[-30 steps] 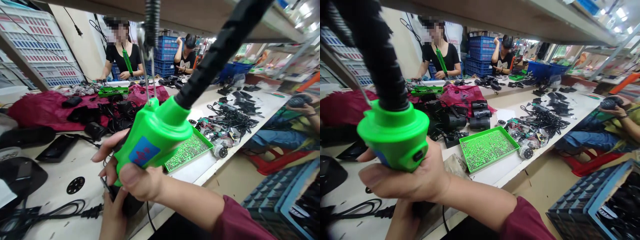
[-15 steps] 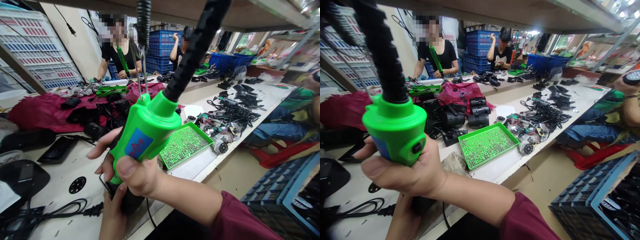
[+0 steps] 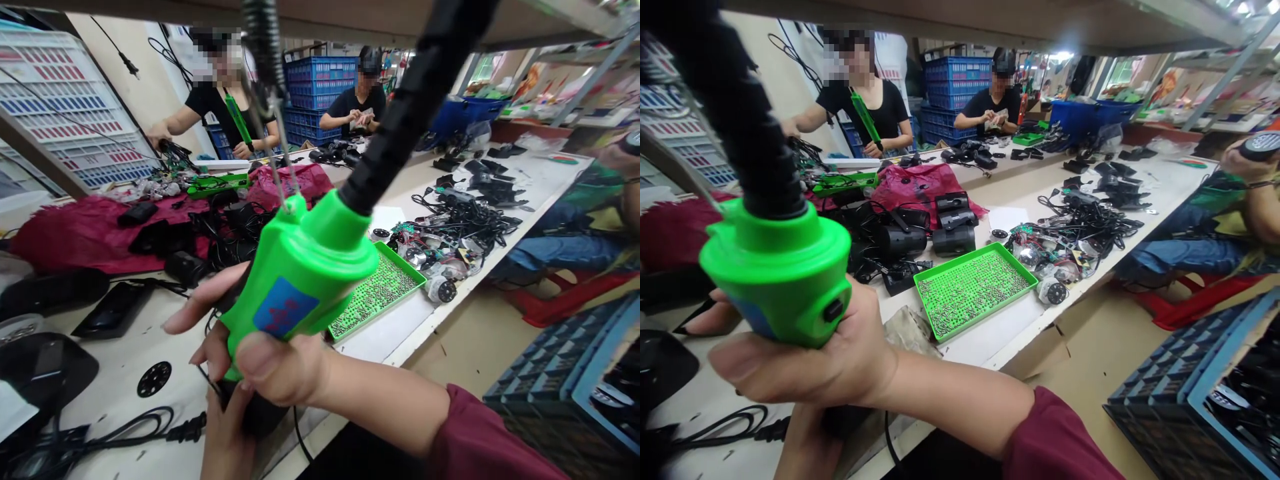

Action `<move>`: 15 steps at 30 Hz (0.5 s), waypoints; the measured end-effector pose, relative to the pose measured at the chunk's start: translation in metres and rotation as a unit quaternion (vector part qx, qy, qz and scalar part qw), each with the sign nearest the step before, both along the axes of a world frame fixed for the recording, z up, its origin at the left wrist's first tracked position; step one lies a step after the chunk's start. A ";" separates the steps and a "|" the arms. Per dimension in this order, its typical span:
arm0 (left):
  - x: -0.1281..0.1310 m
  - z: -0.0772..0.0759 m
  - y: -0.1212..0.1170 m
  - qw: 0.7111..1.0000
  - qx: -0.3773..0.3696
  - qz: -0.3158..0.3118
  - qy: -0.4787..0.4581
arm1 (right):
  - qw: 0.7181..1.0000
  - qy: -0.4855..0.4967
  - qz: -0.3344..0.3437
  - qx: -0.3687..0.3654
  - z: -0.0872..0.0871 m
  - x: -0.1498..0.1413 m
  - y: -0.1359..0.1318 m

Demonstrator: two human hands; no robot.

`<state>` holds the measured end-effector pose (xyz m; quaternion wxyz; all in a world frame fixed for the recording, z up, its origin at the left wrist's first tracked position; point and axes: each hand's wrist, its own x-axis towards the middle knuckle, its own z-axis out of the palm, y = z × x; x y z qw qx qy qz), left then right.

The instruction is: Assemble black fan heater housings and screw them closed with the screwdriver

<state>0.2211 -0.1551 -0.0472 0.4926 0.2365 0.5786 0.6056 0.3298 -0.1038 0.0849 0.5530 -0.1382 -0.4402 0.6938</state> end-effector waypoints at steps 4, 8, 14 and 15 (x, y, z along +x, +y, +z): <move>0.001 -0.001 0.000 0.998 -0.026 0.013 -0.056 | 0.998 0.057 -0.021 0.024 -0.004 0.005 -0.002; 0.006 0.005 -0.002 0.998 -0.015 0.010 -0.066 | 0.998 0.054 -0.014 0.020 -0.009 0.002 0.000; 0.009 0.014 0.000 0.990 0.002 0.036 -0.134 | 0.999 0.038 -0.014 0.027 -0.011 -0.002 0.001; 0.009 0.014 0.001 0.989 -0.015 0.051 -0.140 | 0.998 0.046 -0.017 0.032 -0.009 0.002 -0.001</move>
